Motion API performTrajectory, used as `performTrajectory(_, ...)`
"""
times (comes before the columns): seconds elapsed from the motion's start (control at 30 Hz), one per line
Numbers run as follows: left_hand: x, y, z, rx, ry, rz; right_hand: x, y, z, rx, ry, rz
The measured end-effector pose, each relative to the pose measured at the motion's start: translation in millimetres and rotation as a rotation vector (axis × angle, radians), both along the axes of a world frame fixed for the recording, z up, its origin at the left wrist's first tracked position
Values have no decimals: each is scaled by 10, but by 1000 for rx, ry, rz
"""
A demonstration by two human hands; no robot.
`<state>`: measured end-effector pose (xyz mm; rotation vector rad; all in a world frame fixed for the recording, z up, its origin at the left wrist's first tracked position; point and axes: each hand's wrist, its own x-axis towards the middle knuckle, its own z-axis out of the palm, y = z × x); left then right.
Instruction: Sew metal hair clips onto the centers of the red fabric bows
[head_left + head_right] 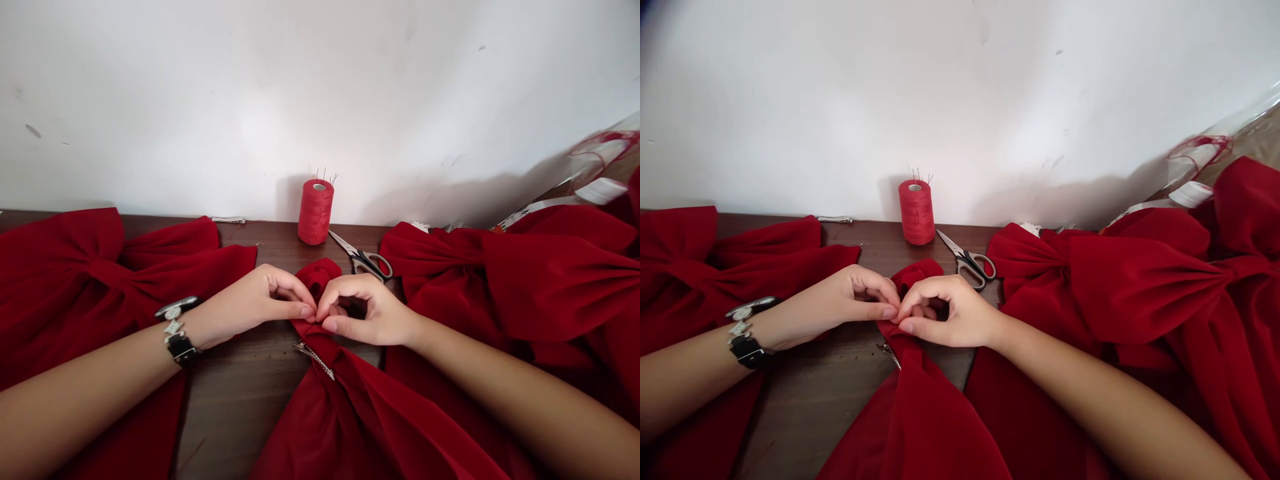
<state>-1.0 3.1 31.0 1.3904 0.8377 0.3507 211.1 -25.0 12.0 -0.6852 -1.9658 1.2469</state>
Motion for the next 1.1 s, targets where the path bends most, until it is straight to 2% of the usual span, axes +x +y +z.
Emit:
performTrajectory(0.13,-5,4,-14,13,15,14,6,35,-61,-171,56,-90)
performTrajectory(0.37,-5,8,-30,0,1,8,-21,61,-110,-324,57,-59)
performTrajectory(0.6,-4,5,-38,-9,-6,14,-13,74,-98,-348,78,-8)
performTrajectory(0.8,-8,-5,-35,3,-9,34,1,62,-49,-295,22,14)
performTrajectory(1.1,2,7,-94,-97,-79,89,-81,-38,-122,-243,13,-146)
